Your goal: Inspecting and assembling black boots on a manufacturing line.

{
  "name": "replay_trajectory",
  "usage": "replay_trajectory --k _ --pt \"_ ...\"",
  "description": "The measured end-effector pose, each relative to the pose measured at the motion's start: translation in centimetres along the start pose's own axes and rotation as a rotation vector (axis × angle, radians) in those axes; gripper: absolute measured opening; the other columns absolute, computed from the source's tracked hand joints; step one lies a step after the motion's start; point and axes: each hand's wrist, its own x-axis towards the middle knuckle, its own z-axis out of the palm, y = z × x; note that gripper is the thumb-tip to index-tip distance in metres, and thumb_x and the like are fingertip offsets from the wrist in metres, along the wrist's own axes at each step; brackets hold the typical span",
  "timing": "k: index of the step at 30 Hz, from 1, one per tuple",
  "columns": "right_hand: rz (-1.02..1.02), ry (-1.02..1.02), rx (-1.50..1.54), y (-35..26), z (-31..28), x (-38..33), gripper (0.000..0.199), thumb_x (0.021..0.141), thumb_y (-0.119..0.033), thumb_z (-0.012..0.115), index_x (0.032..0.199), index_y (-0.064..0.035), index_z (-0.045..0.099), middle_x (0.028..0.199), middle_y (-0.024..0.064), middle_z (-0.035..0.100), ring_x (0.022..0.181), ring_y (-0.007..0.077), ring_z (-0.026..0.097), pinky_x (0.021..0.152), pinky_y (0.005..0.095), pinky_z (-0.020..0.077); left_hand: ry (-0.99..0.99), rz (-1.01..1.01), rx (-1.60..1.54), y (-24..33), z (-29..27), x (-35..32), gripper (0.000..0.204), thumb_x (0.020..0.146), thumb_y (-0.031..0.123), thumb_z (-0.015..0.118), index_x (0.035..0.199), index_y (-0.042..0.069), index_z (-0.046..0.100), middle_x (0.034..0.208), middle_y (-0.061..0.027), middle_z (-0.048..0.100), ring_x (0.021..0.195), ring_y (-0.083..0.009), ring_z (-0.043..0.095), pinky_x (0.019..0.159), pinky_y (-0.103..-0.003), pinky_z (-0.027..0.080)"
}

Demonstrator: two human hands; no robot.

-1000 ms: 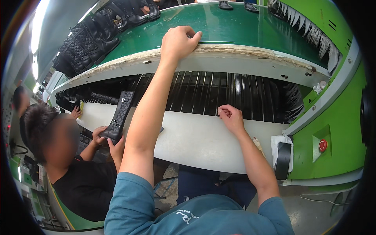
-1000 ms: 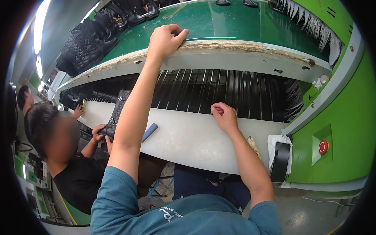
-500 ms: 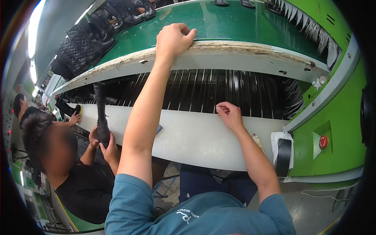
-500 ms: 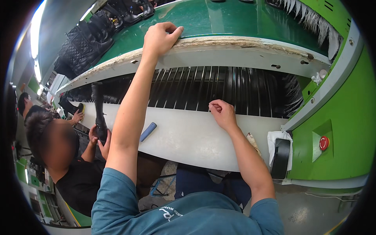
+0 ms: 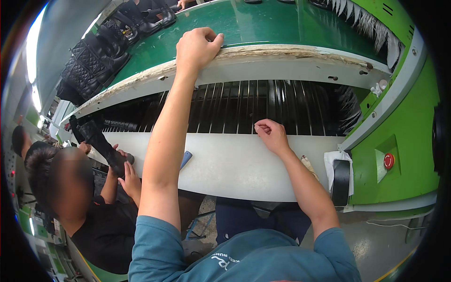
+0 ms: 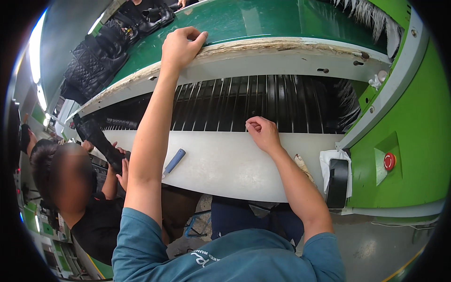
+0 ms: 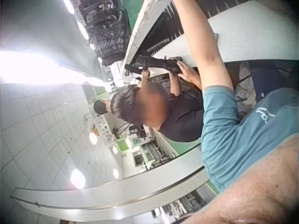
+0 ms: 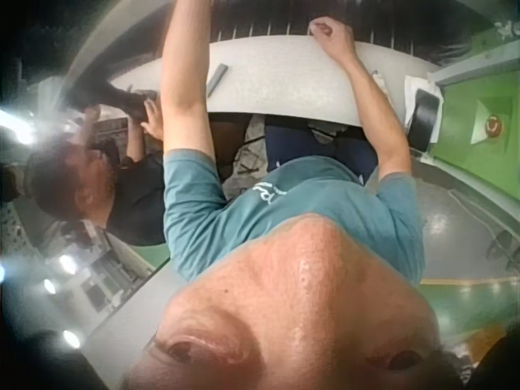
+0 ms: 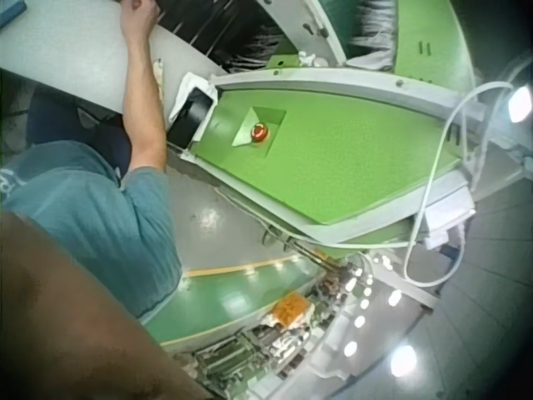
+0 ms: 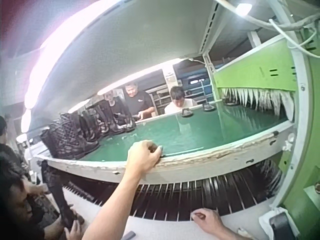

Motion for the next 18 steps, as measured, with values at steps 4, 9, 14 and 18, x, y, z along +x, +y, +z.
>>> replay_trajectory --k 4,9,14,18 --pt "0.009 -0.007 0.001 -0.16 0.00 0.02 0.016 0.100 -0.014 0.079 0.111 -0.0013 0.080 0.094 0.0091 0.079 0.079 0.0158 0.075 0.075 0.0310 0.0604 0.001 0.006 0.018 0.05 0.00 -0.05 0.040 0.097 0.045 0.075 0.103 0.007 0.087 0.098 -0.0133 0.085 0.093 -0.0322 0.081 0.088 -0.042 0.062" --pt "0.006 -0.001 -0.010 -0.08 -0.20 0.07 0.017 0.101 -0.014 0.079 0.112 -0.0012 0.080 0.094 0.0079 0.079 0.079 0.0145 0.073 0.076 0.0303 0.0598 -0.013 0.021 -0.004 0.18 0.12 -0.03 0.042 0.098 0.047 0.074 0.104 0.007 0.087 0.098 -0.0132 0.085 0.094 -0.0323 0.081 0.088 -0.043 0.062" --pt "0.014 -0.009 -0.006 -0.10 -0.24 -0.18 0.016 0.102 -0.013 0.078 0.111 -0.0005 0.080 0.094 0.0079 0.079 0.079 0.0134 0.072 0.076 0.0296 0.0594 0.004 0.044 0.000 0.16 0.25 -0.40 0.044 0.100 0.049 0.072 0.103 0.008 0.087 0.097 -0.0134 0.085 0.094 -0.0336 0.080 0.089 -0.044 0.061" --pt "-0.007 -0.020 -0.024 0.43 -0.38 -0.09 0.016 0.102 -0.011 0.079 0.114 -0.0005 0.080 0.097 0.0080 0.081 0.082 0.0127 0.076 0.076 0.0293 0.0613 -0.024 0.030 -0.019 0.34 -0.03 -0.49 0.048 0.101 0.052 0.072 0.104 0.007 0.087 0.099 -0.0135 0.085 0.095 -0.0325 0.081 0.089 -0.043 0.061"
